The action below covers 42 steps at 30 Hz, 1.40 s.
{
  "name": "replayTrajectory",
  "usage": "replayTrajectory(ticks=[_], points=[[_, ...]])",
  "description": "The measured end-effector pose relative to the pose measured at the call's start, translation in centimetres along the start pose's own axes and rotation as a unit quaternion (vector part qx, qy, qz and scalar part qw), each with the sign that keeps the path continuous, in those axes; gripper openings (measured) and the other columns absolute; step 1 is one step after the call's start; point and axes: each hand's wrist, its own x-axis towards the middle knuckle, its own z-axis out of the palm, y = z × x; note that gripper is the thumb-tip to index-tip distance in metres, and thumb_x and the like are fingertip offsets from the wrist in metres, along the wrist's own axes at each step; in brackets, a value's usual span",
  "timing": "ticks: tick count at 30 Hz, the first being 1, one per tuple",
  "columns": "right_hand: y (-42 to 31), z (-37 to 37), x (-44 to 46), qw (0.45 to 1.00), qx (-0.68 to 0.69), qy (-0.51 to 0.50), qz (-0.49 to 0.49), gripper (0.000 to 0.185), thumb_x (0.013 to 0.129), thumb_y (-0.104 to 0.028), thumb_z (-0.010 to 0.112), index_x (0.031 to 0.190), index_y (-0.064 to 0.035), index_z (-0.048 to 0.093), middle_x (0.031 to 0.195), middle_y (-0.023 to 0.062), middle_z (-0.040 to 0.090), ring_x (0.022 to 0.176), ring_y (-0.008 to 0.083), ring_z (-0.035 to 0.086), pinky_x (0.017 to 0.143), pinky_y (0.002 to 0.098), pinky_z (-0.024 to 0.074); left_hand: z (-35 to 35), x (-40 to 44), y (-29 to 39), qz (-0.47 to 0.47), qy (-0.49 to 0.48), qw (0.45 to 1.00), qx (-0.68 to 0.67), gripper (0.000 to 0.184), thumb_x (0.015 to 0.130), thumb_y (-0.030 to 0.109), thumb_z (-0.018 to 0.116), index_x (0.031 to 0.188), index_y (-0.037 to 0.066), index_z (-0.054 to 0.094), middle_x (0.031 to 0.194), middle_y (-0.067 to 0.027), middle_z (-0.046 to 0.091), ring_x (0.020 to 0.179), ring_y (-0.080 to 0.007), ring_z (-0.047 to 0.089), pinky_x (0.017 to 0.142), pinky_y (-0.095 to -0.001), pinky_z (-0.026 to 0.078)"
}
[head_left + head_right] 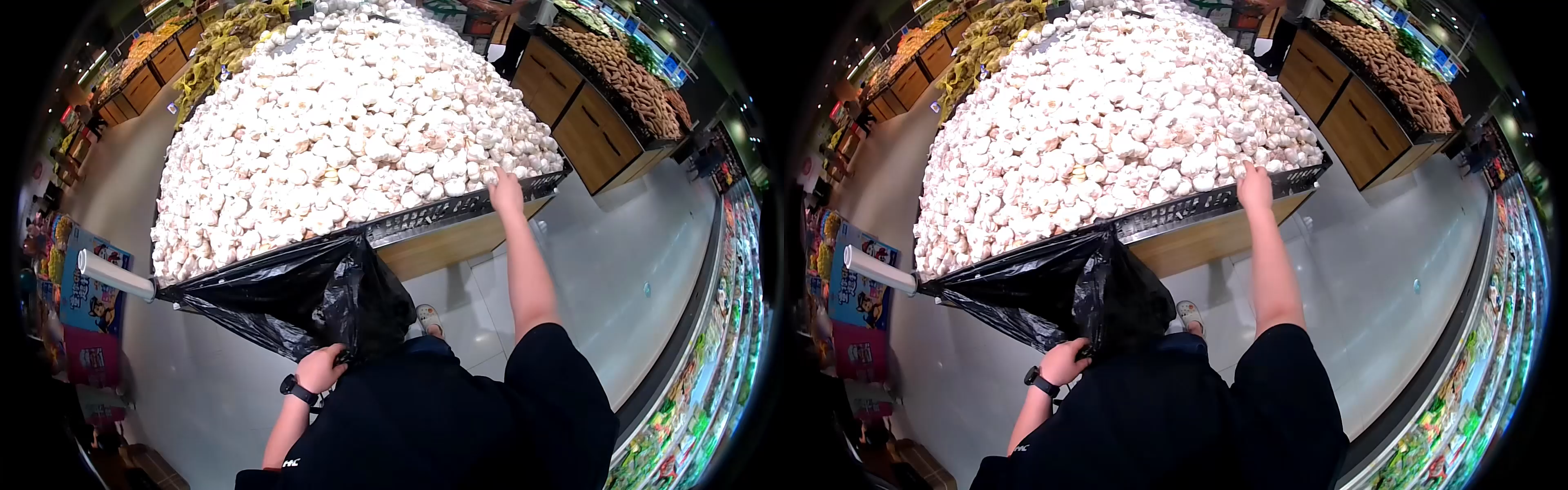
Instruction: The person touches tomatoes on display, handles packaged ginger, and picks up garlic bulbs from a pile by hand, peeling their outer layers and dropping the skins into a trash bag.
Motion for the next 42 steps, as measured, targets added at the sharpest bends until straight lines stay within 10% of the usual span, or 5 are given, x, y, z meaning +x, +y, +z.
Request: replayTrajectory(ticks=[8, 18, 26, 31, 42], points=[[8.5, 2.9, 10.1, 0.959, -0.013, -0.210, -0.191, 0.044, 0.089, -0.007, 0.044, 0.129, -0.0197, 0.057, 0.116, 0.0235, 0.058, 0.103, 0.0392, 0.060, 0.091, 0.0438, 0.0490, 2.6, 2.6, 2.3, -0.174, -0.133, 0.969, -0.116, 0.046, 0.073, 0.028, 0.078, 0.108, 0.004, 0.061, 0.094, -0.0170, 0.068, 0.086, -0.0347, 0.065, 0.076, -0.0403, 0.051], [10.3, 3.0, 13.3, 0.918, 0.075, -0.148, -0.361, 0.018, 0.077, -0.007, 0.061, 0.093, -0.0096, 0.067, 0.087, 0.0128, 0.065, 0.086, 0.0318, 0.065, 0.074, 0.0416, 0.0535, -6.4, 13.6, 17.2, -0.112, 0.066, 0.985, 0.116, 0.049, 0.074, 0.022, 0.075, 0.117, 0.006, 0.058, 0.102, -0.0140, 0.064, 0.098, -0.0336, 0.061, 0.083, -0.0414, 0.050], [15.9, -0.2, 16.0, 0.965, 0.243, -0.102, 0.010, 0.014, 0.079, -0.009, 0.068, 0.091, -0.0024, 0.069, 0.087, 0.0163, 0.068, 0.082, 0.0283, 0.067, 0.072, 0.0371, 0.0522, -3.3, 22.6, 22.4, 0.050, 0.028, 0.998, 0.023, 0.038, 0.081, 0.022, 0.069, 0.115, 0.007, 0.060, 0.103, -0.0117, 0.063, 0.098, -0.0326, 0.061, 0.081, -0.0399, 0.051], [15.1, 0.5, 12.6, 0.967, 0.184, -0.090, -0.152, 0.021, 0.078, -0.008, 0.068, 0.099, -0.0039, 0.067, 0.094, 0.0168, 0.066, 0.088, 0.0338, 0.064, 0.078, 0.0414, 0.0521, 0.1, 27.8, 24.7, 0.140, 0.036, 0.990, 0.000, 0.032, 0.082, 0.025, 0.067, 0.109, 0.007, 0.062, 0.099, -0.0115, 0.062, 0.096, -0.0327, 0.061, 0.078, -0.0416, 0.051], [12.1, 3.3, 9.0, 0.984, -0.003, -0.107, -0.141, 0.011, 0.084, -0.010, 0.060, 0.094, -0.0049, 0.057, 0.097, 0.0188, 0.054, 0.084, 0.0382, 0.061, 0.073, 0.0476, 0.0507, 0.3, 28.2, 24.8, 0.132, 0.031, 0.991, 0.010, 0.031, 0.085, 0.025, 0.065, 0.109, 0.007, 0.062, 0.102, -0.0114, 0.063, 0.096, -0.0324, 0.061, 0.080, -0.0397, 0.051]])
